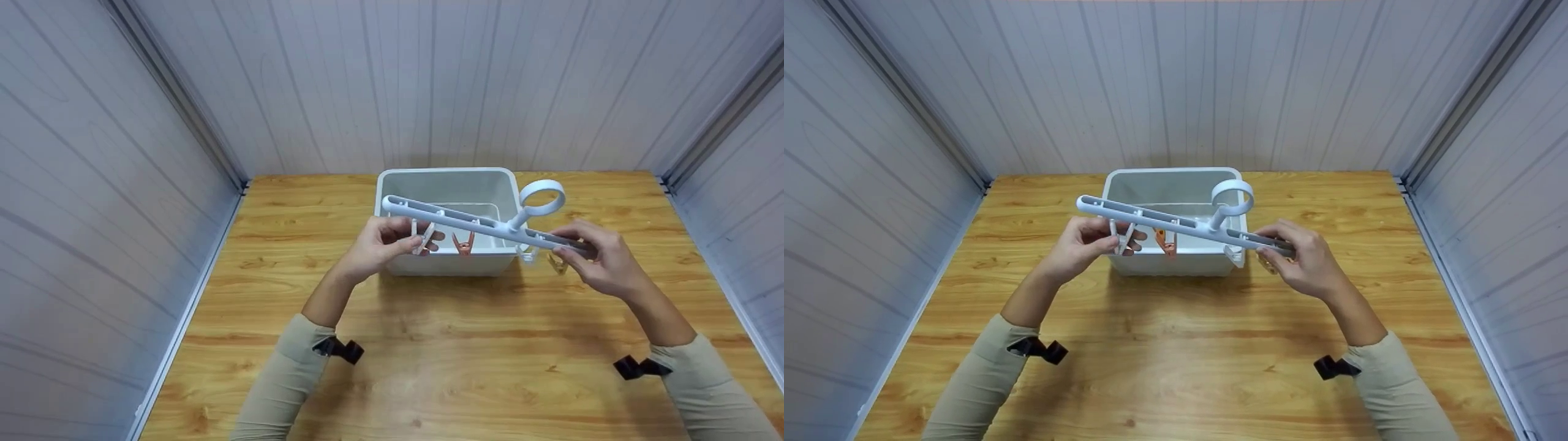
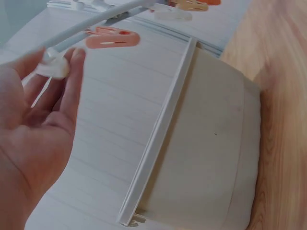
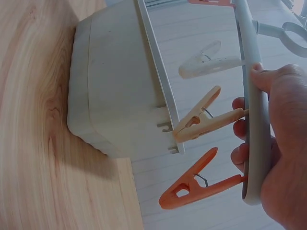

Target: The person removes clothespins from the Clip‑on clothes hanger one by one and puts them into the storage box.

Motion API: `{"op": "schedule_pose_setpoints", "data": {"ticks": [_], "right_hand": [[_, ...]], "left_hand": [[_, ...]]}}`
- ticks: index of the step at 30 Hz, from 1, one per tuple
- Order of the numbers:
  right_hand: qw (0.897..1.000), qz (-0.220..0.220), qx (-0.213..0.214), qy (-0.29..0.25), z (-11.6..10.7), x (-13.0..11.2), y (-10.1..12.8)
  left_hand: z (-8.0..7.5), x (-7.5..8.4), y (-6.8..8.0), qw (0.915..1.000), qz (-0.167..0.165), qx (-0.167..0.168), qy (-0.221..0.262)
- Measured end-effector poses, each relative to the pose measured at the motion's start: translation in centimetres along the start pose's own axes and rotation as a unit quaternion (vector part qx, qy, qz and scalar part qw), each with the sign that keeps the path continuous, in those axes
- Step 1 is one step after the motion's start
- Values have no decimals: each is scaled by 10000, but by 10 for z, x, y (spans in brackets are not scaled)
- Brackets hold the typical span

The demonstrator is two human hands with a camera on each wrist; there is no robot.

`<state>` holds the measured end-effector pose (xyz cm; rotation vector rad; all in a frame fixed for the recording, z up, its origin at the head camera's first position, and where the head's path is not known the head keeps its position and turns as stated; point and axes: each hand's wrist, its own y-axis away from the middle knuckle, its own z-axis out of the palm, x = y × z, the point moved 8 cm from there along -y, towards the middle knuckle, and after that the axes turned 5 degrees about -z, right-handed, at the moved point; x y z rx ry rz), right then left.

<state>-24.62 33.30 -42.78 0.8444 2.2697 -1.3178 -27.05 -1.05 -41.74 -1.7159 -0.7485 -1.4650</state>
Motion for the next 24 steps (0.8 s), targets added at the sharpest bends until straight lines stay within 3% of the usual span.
{"op": "schedule_pose_setpoints", "data": {"ticks": [7,15,24], "right_hand": [[9999,-16,-102,-31,0,1,-1],[9994,-133,-225,-212,2,1,-1],[9993,-71,-292,-217,0,-1,-1]], "left_hand": [[1,-8,-1,9983,-387,-137,-412],[0,-7,-4,9975,-316,-17,-629],[-1,-7,-5,9978,-439,-59,-501]]}}
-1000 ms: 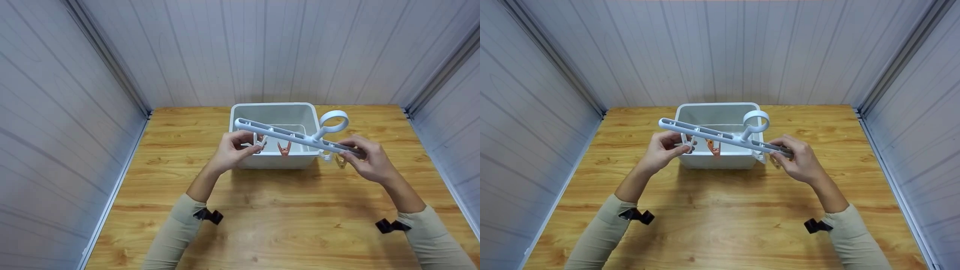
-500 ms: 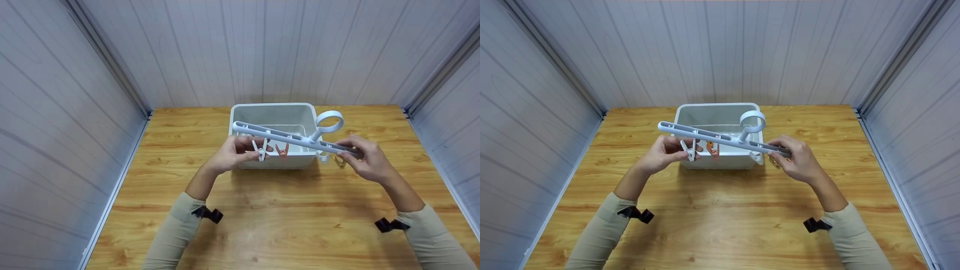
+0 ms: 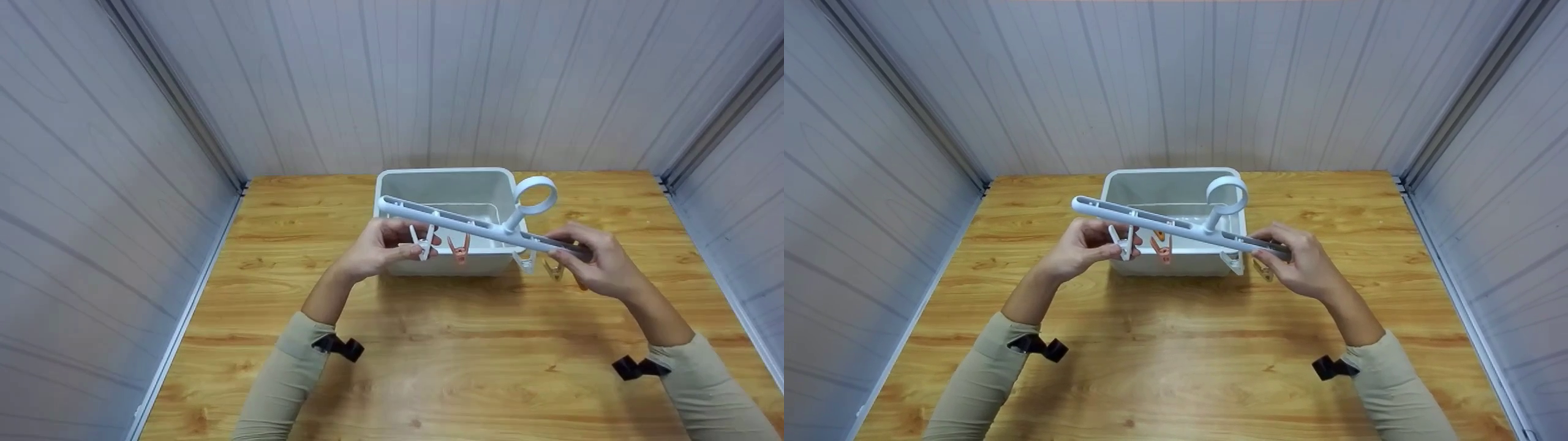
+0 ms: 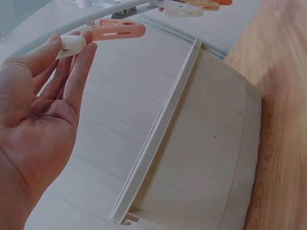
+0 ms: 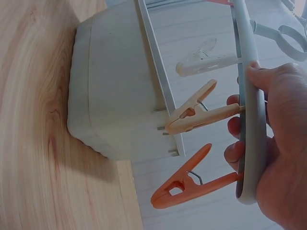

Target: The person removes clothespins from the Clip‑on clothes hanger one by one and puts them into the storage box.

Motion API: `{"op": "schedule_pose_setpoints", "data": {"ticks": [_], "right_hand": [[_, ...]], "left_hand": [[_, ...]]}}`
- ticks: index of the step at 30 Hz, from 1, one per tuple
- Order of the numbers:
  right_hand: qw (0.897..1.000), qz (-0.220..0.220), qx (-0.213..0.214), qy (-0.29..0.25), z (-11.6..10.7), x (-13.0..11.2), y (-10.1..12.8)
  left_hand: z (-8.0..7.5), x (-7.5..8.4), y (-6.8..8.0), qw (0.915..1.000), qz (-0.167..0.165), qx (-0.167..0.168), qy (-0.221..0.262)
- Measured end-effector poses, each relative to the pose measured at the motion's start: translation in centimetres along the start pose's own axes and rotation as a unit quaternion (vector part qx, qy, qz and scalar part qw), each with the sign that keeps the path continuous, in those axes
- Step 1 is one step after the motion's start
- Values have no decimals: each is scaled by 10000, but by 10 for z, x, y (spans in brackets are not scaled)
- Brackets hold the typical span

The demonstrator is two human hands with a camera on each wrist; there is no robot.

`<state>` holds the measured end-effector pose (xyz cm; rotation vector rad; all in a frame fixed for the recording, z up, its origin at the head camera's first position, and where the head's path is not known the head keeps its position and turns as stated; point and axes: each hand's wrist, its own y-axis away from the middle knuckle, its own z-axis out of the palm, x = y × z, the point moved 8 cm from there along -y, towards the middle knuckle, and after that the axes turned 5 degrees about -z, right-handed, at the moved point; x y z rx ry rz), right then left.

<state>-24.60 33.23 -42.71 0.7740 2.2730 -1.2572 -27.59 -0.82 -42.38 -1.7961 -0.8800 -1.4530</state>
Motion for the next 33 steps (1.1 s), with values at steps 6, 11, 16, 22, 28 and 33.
{"op": "schedule_pose_setpoints", "data": {"ticks": [6,11,16,22,28,33], "right_hand": [[9994,208,-262,-7,-2,-1,-1],[9981,357,-507,67,-3,1,-2],[9964,413,-719,170,-5,3,-2],[9960,408,-792,106,-6,2,-4],[9973,499,-534,8,1,2,-1],[9973,683,-222,-140,12,4,3]], "left_hand": [[-5,-1,1,9998,-79,-17,-202],[-6,-4,1,9992,-61,-128,-376],[-5,-3,4,9985,48,-322,-451],[-4,-1,7,9983,62,-465,-332],[-7,-3,7,9995,87,-225,-179],[-10,-5,6,9999,38,63,72]]}}
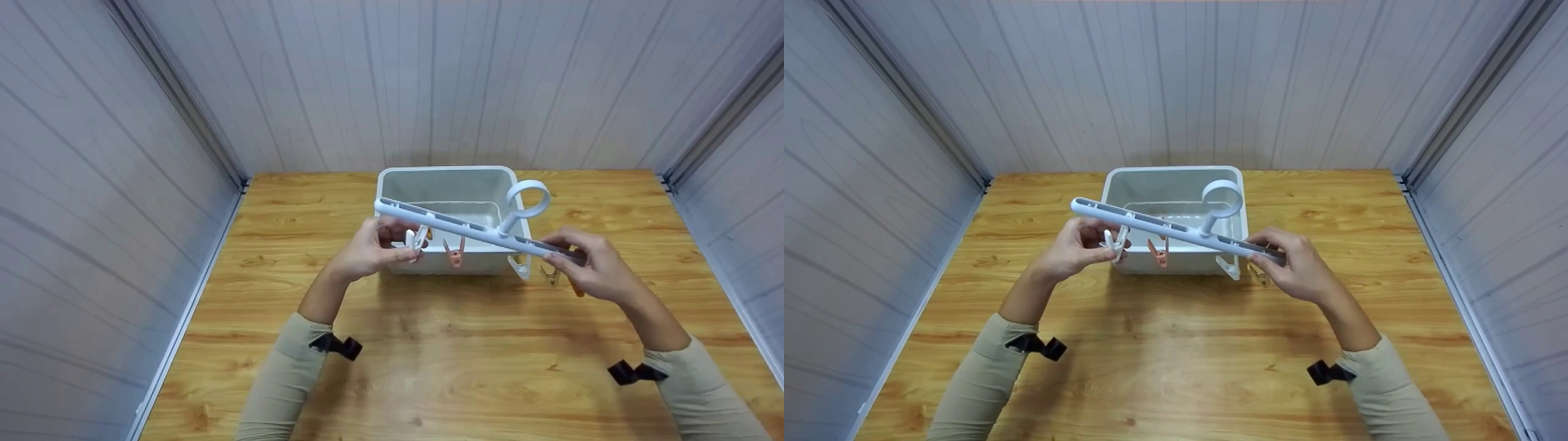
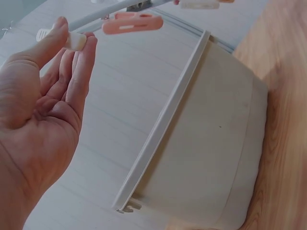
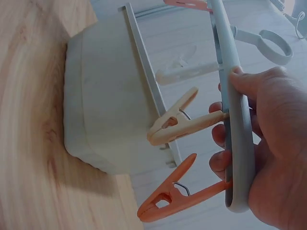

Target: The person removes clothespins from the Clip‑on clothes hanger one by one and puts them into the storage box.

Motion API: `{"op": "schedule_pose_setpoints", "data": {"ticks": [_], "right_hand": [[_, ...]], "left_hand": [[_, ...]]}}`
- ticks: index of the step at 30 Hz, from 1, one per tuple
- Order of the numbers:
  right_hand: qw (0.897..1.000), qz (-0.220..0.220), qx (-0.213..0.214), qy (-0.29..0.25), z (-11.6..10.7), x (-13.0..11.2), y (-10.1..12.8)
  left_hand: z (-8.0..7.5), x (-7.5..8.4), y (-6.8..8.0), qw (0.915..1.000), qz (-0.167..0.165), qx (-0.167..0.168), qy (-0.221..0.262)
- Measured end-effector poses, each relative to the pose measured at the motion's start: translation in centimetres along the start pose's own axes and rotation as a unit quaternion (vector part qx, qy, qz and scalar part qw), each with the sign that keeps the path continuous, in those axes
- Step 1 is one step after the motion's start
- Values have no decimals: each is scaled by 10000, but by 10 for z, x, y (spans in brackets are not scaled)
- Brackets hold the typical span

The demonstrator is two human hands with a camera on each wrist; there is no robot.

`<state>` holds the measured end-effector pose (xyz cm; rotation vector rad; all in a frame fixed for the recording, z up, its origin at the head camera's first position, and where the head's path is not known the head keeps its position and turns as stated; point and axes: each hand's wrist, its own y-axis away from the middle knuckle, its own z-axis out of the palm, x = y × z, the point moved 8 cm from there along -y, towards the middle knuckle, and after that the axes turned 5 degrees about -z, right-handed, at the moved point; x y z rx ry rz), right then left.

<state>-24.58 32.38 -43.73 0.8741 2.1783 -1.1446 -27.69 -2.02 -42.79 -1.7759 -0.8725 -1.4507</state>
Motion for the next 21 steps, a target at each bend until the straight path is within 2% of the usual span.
{"op": "schedule_pose_setpoints", "data": {"ticks": [4,8,12,21], "right_hand": [[9996,127,219,-106,8,1,1],[9986,73,507,-152,14,-2,2],[9972,67,709,-210,19,-4,3],[9954,211,925,-125,26,-3,4]], "left_hand": [[-1,1,-1,9997,61,220,28],[-3,4,-3,9988,172,454,-68],[-4,9,-3,9973,376,618,-118],[-6,20,1,9915,740,879,-609]]}}
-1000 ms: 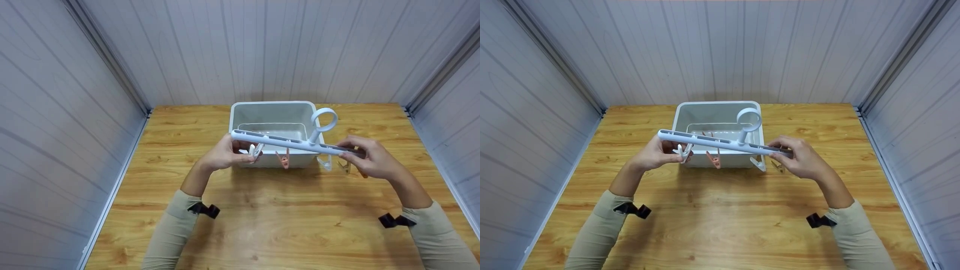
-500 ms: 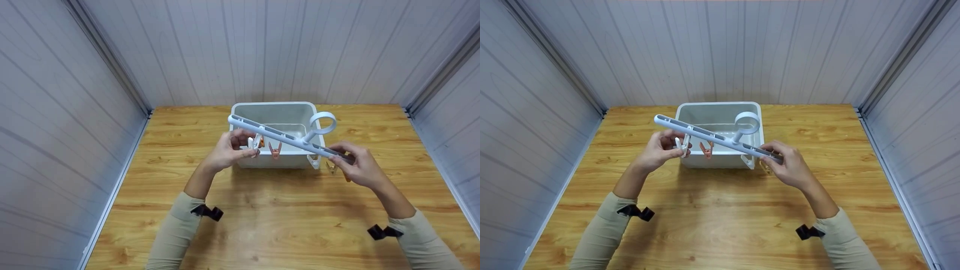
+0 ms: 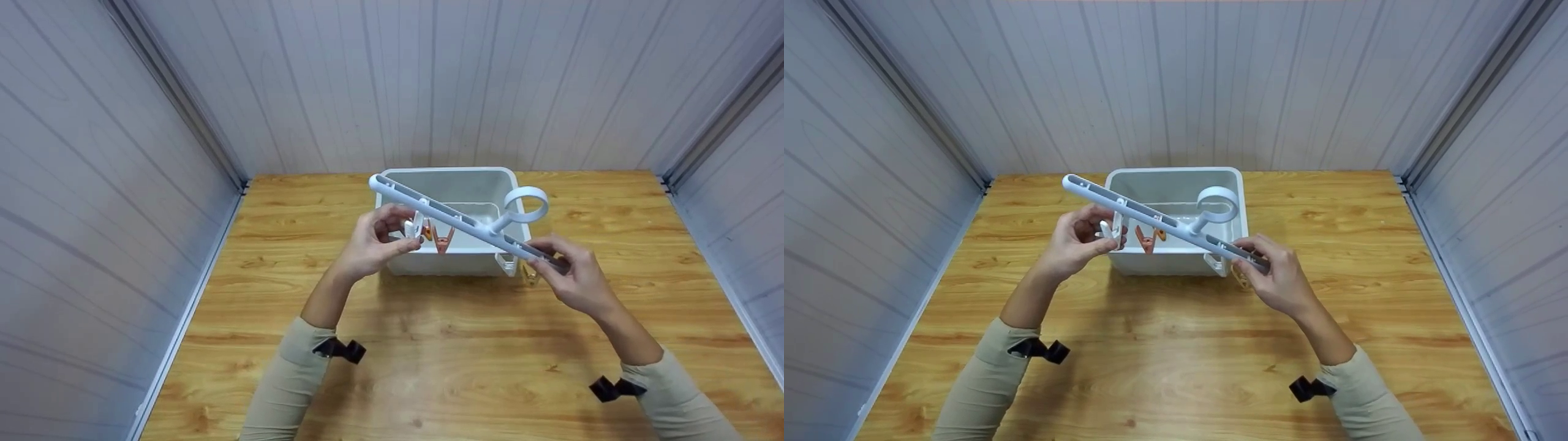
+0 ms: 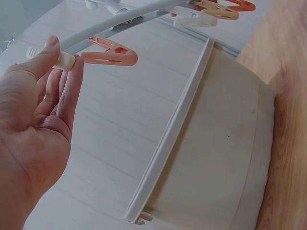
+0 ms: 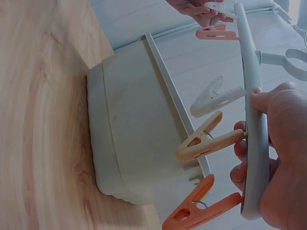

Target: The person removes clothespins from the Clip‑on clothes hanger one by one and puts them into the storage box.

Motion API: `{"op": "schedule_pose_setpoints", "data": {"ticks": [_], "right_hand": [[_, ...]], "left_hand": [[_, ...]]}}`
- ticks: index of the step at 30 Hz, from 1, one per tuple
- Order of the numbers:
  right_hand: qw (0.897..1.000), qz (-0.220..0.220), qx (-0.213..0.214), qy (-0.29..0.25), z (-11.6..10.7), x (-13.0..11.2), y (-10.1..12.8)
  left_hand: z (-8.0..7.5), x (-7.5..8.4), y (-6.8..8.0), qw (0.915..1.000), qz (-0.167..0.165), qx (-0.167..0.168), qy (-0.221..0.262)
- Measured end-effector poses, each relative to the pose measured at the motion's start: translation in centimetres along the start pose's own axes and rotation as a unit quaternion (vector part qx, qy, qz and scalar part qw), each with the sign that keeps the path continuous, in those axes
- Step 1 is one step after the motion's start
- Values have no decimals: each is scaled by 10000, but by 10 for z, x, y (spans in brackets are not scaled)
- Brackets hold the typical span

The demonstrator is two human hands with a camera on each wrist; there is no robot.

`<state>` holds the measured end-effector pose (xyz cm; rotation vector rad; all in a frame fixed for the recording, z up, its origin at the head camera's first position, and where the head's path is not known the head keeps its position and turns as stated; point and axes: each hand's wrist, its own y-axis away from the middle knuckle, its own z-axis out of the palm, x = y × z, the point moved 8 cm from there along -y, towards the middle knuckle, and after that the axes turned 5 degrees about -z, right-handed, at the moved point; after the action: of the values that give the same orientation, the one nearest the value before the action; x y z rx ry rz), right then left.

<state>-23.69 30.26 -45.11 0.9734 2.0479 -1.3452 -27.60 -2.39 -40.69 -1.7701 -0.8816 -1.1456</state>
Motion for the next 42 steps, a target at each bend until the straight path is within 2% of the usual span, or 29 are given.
{"op": "schedule_pose_setpoints", "data": {"ticks": [9,17,21,26,34,38,42], "right_hand": [[9965,481,-138,-666,9,8,7],[9971,579,-168,-459,14,11,9],[9963,623,-259,-530,13,10,8],[9943,559,-648,-629,7,8,3],[9866,163,-1481,-660,-8,8,-2],[9835,36,-1649,-747,-13,7,-3],[9834,115,-1647,-750,-12,9,-2]], "left_hand": [[3,10,0,10000,-30,34,-69],[1,12,0,9989,-114,233,-399],[-1,15,1,9980,-101,191,-592],[-6,19,4,9971,-168,-233,-710],[-3,19,12,9891,-448,-1332,-439],[0,17,13,9870,-551,-1449,-430],[0,15,11,9895,-430,-1276,-529]]}}
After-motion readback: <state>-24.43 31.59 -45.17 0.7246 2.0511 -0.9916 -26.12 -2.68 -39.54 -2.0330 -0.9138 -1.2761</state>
